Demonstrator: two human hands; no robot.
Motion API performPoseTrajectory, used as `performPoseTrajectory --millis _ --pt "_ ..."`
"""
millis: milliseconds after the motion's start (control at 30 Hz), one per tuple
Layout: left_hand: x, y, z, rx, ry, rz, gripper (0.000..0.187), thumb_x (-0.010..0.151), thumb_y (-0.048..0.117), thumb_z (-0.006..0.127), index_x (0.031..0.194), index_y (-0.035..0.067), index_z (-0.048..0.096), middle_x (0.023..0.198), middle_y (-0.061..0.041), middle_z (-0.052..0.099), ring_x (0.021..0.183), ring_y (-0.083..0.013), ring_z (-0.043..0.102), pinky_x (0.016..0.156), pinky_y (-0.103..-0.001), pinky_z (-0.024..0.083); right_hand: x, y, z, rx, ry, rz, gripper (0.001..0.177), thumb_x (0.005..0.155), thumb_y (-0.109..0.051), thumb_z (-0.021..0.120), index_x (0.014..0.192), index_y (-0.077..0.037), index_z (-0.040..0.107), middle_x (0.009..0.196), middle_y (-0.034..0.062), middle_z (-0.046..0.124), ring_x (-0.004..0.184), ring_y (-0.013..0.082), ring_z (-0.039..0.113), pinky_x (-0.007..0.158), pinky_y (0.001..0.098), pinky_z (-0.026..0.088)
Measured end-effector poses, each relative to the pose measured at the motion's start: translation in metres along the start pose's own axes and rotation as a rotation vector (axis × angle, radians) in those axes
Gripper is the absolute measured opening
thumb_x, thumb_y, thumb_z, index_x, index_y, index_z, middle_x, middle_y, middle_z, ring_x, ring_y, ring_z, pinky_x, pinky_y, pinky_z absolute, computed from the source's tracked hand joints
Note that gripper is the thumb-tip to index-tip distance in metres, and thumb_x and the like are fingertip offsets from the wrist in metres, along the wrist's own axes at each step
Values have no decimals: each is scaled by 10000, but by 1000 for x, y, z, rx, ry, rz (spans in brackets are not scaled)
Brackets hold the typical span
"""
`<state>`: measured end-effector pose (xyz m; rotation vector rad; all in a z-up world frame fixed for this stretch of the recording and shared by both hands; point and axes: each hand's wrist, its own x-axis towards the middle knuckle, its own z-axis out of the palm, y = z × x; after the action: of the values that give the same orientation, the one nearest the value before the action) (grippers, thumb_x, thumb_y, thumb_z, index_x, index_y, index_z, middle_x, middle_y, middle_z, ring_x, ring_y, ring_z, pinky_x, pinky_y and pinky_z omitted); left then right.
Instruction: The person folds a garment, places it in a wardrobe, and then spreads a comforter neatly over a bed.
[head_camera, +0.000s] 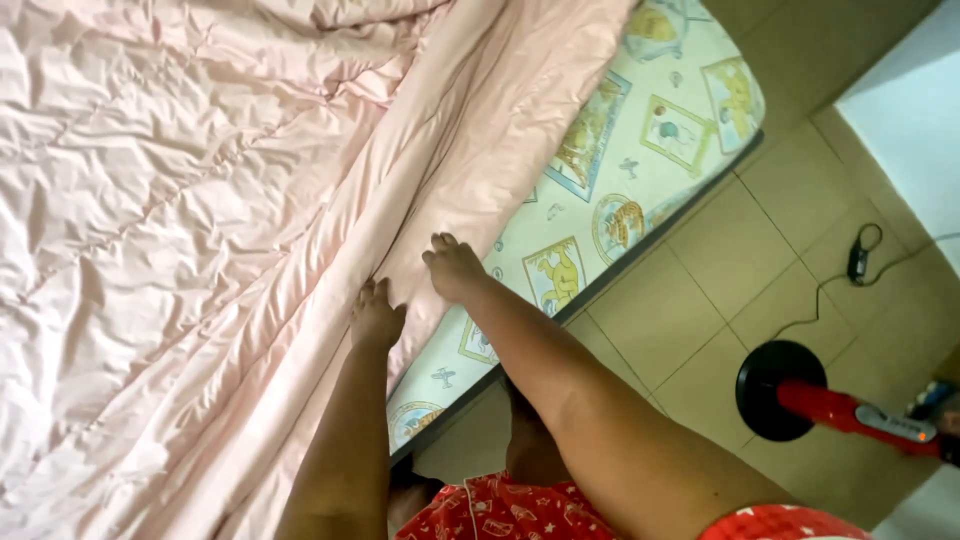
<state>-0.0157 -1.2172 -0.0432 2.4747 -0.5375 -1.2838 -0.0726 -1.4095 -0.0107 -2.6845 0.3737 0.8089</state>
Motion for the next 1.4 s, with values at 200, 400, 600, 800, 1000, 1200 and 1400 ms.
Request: performPoseTrajectory --millis 200,400,600,800,1000,1200,1400 --pt "54 21 20 -94 167 -80 839 856 324 737 1564 87 355 1603 -173 365 1463 -370 350 1187 -524 294 98 74 8 -66 33 -212 433 893 -109 467 1292 -86 633 1595 216 392 1462 385 347 1081 536 375" --pt "30 63 18 29 67 -231 657 875 385 741 1421 93 521 1366 -168 611 1299 -349 555 1097 -491 429 98 108 10 -191 171 -416 442 898 -139 452 1307 -104 615 1420 149 529 1392 321 420 1197 570 186" --pt "-41 97 124 6 -156 -142 463 1039 412 497 1374 98 562 1091 -179 744 956 -319 737 841 -455 593 28 131 0 -349 -283 -192 289 955 -188 489 1178 -97 650 1166 137 714 1137 298 642 1102 470 418" --pt "-145 165 173 -53 -292 34 460 972 361 560 1363 120 575 1119 -172 739 1054 -353 695 924 -474 540 -125 204 26 -250 -543 57 673 993 -103 400 1613 -67 140 1323 231 648 1120 342 690 1047 486 488" --pt "-241 208 253 48 -455 272 440 967 298 598 1375 133 592 1209 -169 704 1149 -356 660 995 -466 512 -304 244 20 -346 -760 150 878 947 -88 516 1669 -91 15 1361 205 644 1161 341 677 1089 494 462" --pt "-315 204 259 314 -647 274 485 917 261 693 1361 98 589 1277 -154 681 1202 -350 642 1001 -477 526 -427 242 60 -222 -912 106 1013 816 -237 874 1590 -93 236 1513 196 475 1326 335 551 1120 418 465" --pt "-260 221 198 442 -347 130 379 920 222 667 1283 113 655 1335 -121 668 1251 -298 641 1032 -458 517 -440 277 13 67 -614 33 718 823 -300 821 1471 -156 548 1436 163 592 1319 333 561 1116 413 451"
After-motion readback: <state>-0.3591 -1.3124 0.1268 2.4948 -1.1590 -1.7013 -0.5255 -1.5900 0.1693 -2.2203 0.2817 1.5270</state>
